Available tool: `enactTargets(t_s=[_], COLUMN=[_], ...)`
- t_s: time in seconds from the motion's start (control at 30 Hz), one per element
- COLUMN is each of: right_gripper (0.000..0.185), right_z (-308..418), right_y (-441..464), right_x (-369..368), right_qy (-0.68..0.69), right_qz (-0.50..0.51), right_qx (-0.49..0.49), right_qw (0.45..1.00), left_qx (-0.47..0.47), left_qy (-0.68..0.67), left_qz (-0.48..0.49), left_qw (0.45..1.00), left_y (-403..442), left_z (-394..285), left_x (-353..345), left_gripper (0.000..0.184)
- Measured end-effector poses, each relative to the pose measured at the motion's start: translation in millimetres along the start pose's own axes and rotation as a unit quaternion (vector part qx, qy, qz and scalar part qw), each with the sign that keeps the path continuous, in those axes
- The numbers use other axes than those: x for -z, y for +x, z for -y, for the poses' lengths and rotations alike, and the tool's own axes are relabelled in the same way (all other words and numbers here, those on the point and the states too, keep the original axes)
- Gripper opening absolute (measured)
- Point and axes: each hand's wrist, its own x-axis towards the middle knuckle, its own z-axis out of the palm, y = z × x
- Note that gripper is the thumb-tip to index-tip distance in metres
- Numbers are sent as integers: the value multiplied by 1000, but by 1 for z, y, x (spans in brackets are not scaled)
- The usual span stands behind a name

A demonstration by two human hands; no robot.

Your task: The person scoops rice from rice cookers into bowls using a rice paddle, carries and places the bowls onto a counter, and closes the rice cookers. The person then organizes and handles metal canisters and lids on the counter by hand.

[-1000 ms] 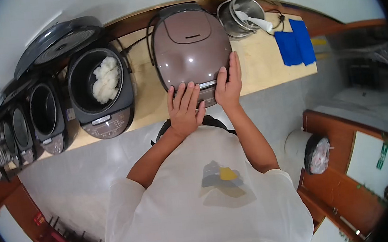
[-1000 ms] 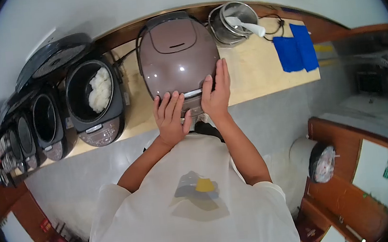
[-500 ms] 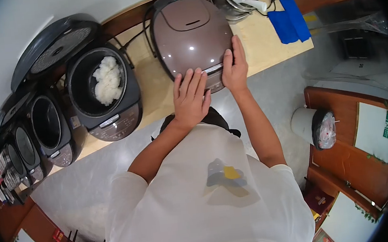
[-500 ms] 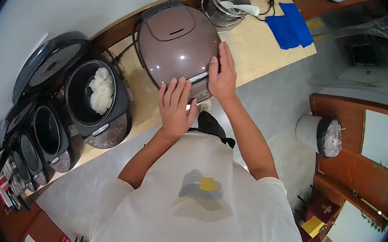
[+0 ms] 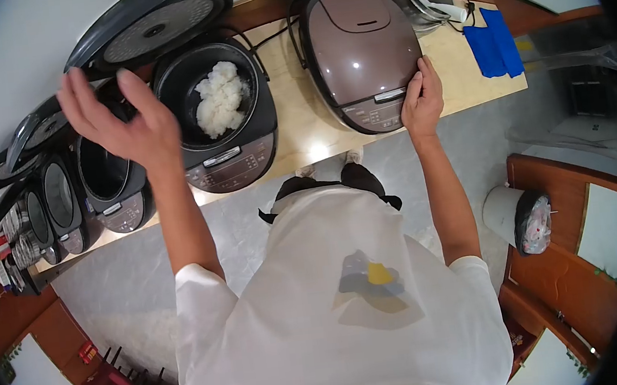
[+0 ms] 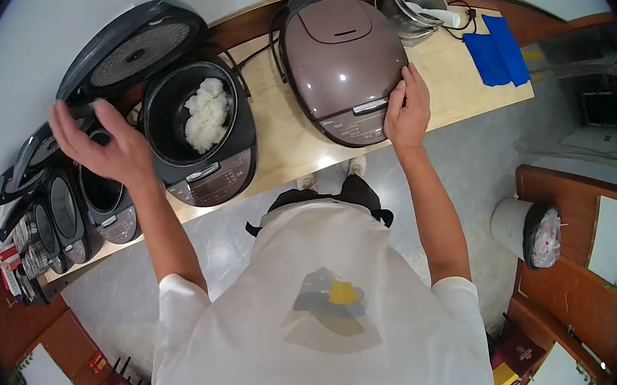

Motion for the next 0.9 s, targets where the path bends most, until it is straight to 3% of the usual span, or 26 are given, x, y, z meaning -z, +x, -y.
enactTargets(t_s=[0.1, 0.23, 0.33, 0.43, 0.47, 0.57, 0.67, 0.9], right_gripper=[31, 31, 34, 46, 46, 56, 64, 68], right_z=[5, 37, 97, 160, 176, 208, 216, 217], right_y=[4, 6, 9, 14, 13, 5, -20, -60], right_x=[2, 3, -6, -19, -25, -50, -75, -94], right_qy=[-31, -58, 85, 259, 261, 315, 289, 225], right_qz=[1, 9, 19, 81, 83, 128, 222, 221], right_qx=[73, 104, 128, 81, 77, 99, 100, 86], right_qw=[997, 993, 988, 959, 959, 935, 926, 945], left_qx=[31, 88, 157, 209, 228, 197, 242, 363], left_qy=[18, -22, -67, -134, -158, -86, -91, -127], left_qz=[40, 37, 13, 0, 4, 60, 98, 143], left_qw=[999, 995, 985, 969, 961, 975, 961, 912], left_y=[16, 11, -17, -60, -74, -112, -141, -182], left_z=[50, 52, 50, 41, 37, 28, 27, 47], left_x=[-14, -7, 4, 15, 22, 40, 50, 53], left_gripper=[56, 47, 37, 29, 26, 39, 50, 63])
